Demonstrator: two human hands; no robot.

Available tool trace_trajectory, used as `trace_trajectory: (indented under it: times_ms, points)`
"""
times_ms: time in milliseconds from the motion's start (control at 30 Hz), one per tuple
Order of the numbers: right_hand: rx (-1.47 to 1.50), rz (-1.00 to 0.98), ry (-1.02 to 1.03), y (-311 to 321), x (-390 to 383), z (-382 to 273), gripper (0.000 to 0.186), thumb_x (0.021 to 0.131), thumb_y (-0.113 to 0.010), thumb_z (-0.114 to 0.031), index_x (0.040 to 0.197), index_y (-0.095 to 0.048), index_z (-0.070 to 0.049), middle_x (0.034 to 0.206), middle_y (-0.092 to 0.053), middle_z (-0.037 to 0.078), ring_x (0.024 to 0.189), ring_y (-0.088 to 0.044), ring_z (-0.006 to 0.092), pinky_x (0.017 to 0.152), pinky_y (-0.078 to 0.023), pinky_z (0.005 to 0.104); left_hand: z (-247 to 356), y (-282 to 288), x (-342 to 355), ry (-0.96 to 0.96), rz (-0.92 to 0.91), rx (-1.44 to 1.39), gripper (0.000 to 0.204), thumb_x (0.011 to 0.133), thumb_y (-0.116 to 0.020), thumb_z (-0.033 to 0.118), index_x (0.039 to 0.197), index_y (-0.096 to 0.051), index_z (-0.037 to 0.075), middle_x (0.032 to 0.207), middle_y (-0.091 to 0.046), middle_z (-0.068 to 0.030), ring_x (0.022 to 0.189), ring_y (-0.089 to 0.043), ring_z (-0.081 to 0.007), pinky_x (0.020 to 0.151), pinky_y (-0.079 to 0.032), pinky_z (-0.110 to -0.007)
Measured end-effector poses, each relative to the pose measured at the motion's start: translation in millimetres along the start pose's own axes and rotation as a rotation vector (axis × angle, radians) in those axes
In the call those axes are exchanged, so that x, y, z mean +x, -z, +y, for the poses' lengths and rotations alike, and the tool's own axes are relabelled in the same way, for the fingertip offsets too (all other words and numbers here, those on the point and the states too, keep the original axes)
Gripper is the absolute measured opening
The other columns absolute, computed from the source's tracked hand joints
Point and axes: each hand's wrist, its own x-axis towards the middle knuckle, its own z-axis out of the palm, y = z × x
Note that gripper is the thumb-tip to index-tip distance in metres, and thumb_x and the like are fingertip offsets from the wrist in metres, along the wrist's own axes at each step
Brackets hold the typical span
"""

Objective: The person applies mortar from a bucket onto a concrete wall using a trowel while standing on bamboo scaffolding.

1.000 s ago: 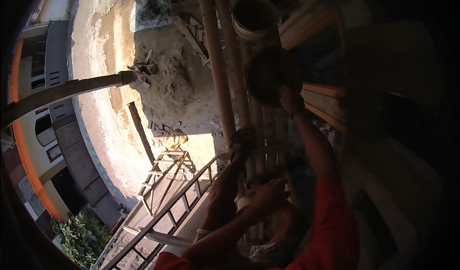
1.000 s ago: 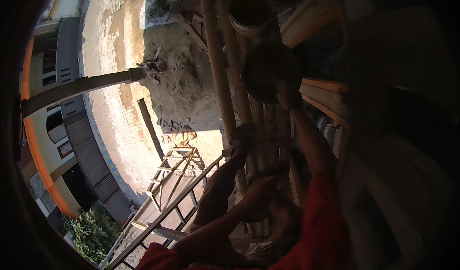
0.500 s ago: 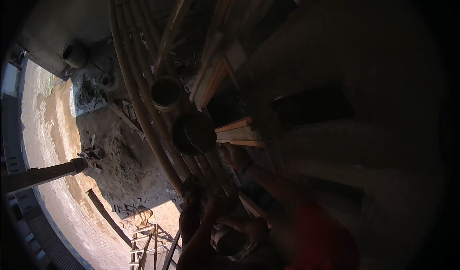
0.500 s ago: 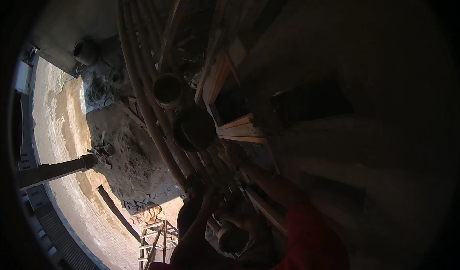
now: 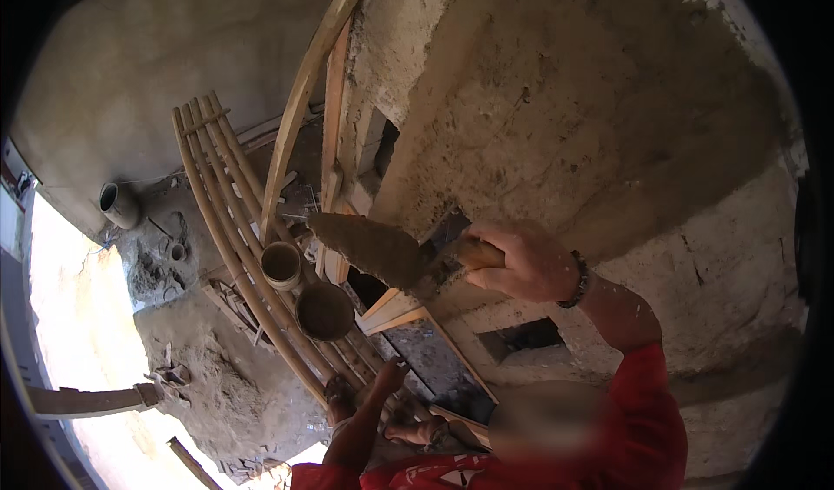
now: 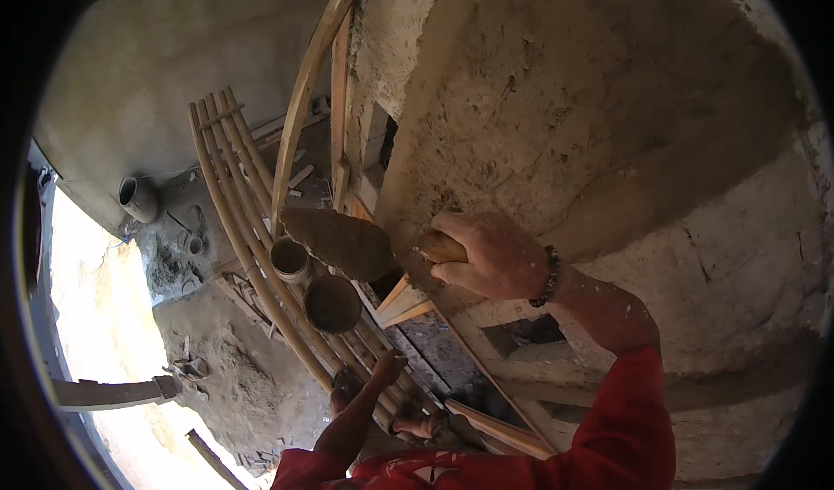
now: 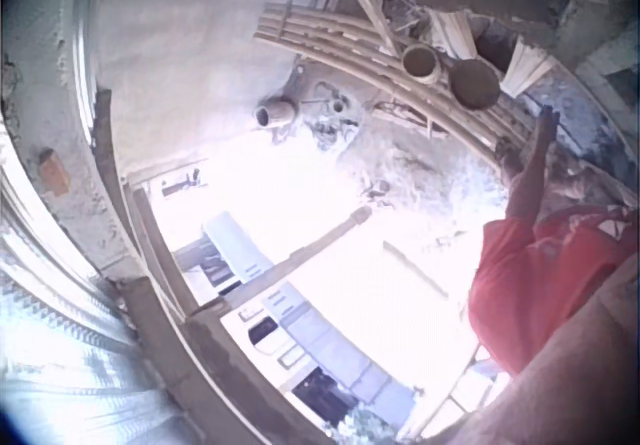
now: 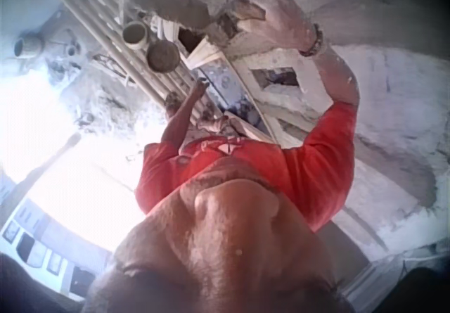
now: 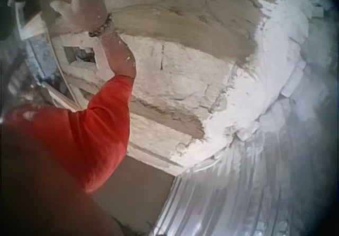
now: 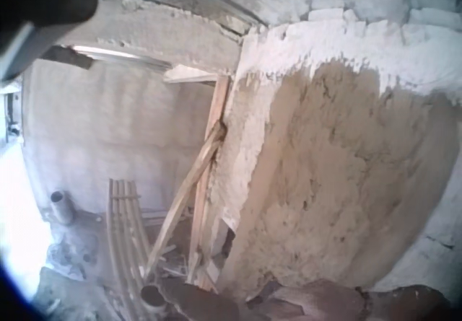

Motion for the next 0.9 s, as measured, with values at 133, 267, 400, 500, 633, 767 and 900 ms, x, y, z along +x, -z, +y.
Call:
trace_trajectory:
  times_ms: [133,267,400,500,633,767,900]
  points:
    - [0.226,-0.058,0.050,57,-4,-23,0.048,0.081,-0.070,-0.017,0.123,-0.055,0.002,0.083,-0.066,0.013,0.071,-0.065,0.0219,0.063,-0.051,0.0363,19,13,-14,0.054,0.040,0.012,0.045,0.087,-0.065,0.034,0.120,-0.059,0.004,0.097,-0.068,-0.0240,0.095,-0.065,-0.0394,0.081,-0.051,-0.046]
    - [0.275,0.128,-0.422,102,14,30,0.046,0.086,-0.064,-0.021,0.124,-0.056,0.005,0.080,-0.062,0.007,0.065,-0.058,0.0117,0.054,-0.047,0.0298,-1,15,-31,0.138,0.081,0.029,0.044,0.085,-0.065,0.033,0.117,-0.061,0.002,0.102,-0.068,-0.0245,0.101,-0.064,-0.0395,0.088,-0.049,-0.046]
    - [-0.261,0.735,-0.416,208,-33,29,0.050,0.090,-0.059,-0.025,0.128,-0.053,0.006,0.076,-0.056,0.005,0.059,-0.051,0.0093,0.054,-0.046,0.0263,9,4,-45,0.173,0.033,0.020,0.046,0.084,-0.065,0.033,0.118,-0.062,0.002,0.108,-0.067,-0.0241,0.105,-0.063,-0.0389,0.092,-0.047,-0.045]
    - [-0.223,0.738,-0.387,195,-39,17,0.049,0.089,-0.060,-0.024,0.128,-0.052,0.006,0.078,-0.057,0.003,0.058,-0.051,0.0088,0.053,-0.046,0.0256,-11,2,-52,0.234,0.018,-0.012,0.046,0.084,-0.066,0.032,0.118,-0.062,0.002,0.107,-0.067,-0.0235,0.103,-0.064,-0.0374,0.090,-0.048,-0.044]
    - [0.087,0.341,-0.487,97,-26,34,0.047,0.086,-0.064,-0.019,0.125,-0.053,0.005,0.081,-0.058,0.003,0.059,-0.053,0.0081,0.051,-0.046,0.0247,0,-11,-37,0.263,-0.034,-0.061,0.047,0.083,-0.067,0.028,0.121,-0.059,0.002,0.102,-0.068,-0.0237,0.093,-0.067,-0.0342,0.083,-0.051,-0.042]
    - [0.371,-0.133,-0.430,-98,-19,104,0.041,0.082,-0.066,-0.019,0.116,-0.058,0.003,0.080,-0.062,0.009,0.060,-0.060,0.0142,0.054,-0.049,0.0320,-11,-37,-26,0.243,-0.024,-0.111,0.045,0.083,-0.067,0.028,0.118,-0.059,0.001,0.097,-0.068,-0.0240,0.086,-0.068,-0.0331,0.079,-0.052,-0.043]
    - [0.058,-0.361,-0.346,-341,-26,167,0.037,0.084,-0.063,-0.027,0.114,-0.062,-0.005,0.098,-0.068,0.021,0.089,-0.067,0.0358,0.078,-0.053,0.0463,-33,-41,-25,0.348,-0.065,-0.176,0.044,0.085,-0.064,0.033,0.116,-0.060,0.002,0.098,-0.067,-0.0252,0.092,-0.066,-0.0379,0.081,-0.050,-0.046]
